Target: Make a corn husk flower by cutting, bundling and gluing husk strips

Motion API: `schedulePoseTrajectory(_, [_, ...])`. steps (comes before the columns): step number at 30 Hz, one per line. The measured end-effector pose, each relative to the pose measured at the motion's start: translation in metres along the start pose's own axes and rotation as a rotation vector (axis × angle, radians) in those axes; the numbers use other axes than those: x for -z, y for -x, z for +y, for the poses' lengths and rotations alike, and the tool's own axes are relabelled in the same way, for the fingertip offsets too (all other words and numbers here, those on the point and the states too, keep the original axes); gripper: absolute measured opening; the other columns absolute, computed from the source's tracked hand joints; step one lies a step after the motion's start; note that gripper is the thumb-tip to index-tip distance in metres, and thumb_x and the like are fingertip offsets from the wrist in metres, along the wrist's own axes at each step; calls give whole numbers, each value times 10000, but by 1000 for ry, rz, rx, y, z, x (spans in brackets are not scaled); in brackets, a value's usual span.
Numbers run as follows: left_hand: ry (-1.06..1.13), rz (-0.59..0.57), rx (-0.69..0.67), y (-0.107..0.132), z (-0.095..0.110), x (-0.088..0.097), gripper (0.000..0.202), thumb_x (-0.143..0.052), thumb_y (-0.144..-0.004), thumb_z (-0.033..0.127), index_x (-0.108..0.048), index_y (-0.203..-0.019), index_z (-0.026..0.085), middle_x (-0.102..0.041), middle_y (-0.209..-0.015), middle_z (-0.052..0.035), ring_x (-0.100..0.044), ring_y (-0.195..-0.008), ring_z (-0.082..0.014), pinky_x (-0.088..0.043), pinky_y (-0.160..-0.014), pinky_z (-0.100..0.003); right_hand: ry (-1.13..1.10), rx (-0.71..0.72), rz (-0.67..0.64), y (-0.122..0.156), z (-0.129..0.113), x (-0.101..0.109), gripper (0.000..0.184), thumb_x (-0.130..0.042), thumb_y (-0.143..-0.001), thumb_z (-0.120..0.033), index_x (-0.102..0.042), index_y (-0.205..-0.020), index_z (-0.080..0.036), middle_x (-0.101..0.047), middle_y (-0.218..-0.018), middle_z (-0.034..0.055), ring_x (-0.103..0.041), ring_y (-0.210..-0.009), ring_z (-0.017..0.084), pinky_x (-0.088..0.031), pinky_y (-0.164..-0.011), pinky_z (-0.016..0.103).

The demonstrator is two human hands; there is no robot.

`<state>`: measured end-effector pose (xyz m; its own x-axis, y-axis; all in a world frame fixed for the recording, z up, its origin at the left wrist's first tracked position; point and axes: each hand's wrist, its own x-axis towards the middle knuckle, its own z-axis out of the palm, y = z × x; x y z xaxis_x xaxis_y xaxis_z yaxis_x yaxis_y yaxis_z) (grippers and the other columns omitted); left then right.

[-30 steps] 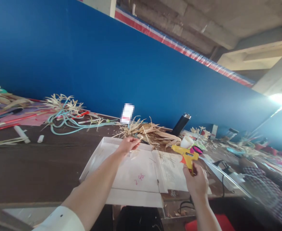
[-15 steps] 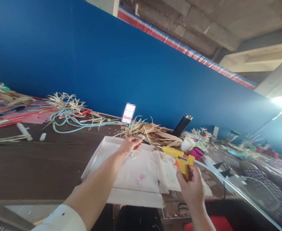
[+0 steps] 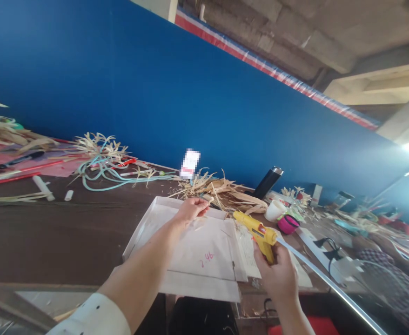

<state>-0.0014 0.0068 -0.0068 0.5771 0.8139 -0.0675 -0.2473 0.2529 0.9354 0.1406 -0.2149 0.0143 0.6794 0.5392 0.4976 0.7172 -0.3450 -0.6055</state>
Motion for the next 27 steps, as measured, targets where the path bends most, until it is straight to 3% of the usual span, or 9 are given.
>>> schedulePoseTrajectory(4, [7,-6,-1,1,2,-1,330,-744,-559,382,-639,-714,109,-626,-691,-48,-538,-590,-82,-445,-606,-225,-41,8,-55,-3,-2,2,360,-590,-714,-469,-596,-955,-201,-651,-835,30,-587,-743,195,-432,-658,259])
schedulePoseTrajectory(10, [16,-2,-1,3,3,-1,335,-741,-558,383,-638,-720,109,-618,-671,-40,-522,-564,-75,-427,-587,-219,-145,61,-149,-21,-4,4,317,-598,-717,-475,-618,-814,-174,-561,-604,-27,-490,-552,134,-392,-522,222])
schedulePoseTrajectory(14, [50,17,-11,-2,0,3,338,-749,-543,381,-631,-705,110,-622,-677,-44,-530,-572,-81,-422,-584,-220,-194,58,-85,-53,-11,2,378,-641,-675,-482,-647,-886,-170,-626,-715,-4,-551,-656,166,-429,-614,245])
schedulePoseTrajectory(17, [108,61,-41,-9,-1,6,346,-745,-546,394,-630,-705,109,-621,-668,-40,-514,-546,-73,-403,-558,-213,-259,29,11,-85,-31,-4,446,-664,-646,-485,-661,-941,-150,-654,-794,32,-580,-735,201,-445,-685,286])
schedulePoseTrajectory(20, [210,102,-48,-14,1,10,342,-740,-555,393,-626,-709,110,-608,-643,-29,-490,-518,-57,-378,-537,-202,-370,85,-82,-112,-59,-20,476,-647,-659,-477,-669,-1003,-149,-656,-848,56,-580,-786,212,-446,-708,308])
schedulePoseTrajectory(22, [288,123,-74,-15,4,13,342,-749,-544,384,-620,-700,109,-602,-644,-28,-486,-522,-52,-365,-532,-195,-442,67,-138,-123,-76,-37,473,-659,-646,-471,-678,-988,-146,-645,-760,47,-570,-693,188,-446,-644,297])
schedulePoseTrajectory(27, [421,193,-147,-20,10,24,326,-753,-538,372,-607,-675,115,-576,-630,-22,-475,-540,-59,-355,-534,-199,-631,12,-277,-116,-97,-83,457,-711,-607,-453,-689,-911,-112,-566,-557,6,-537,-564,153,-423,-529,258])
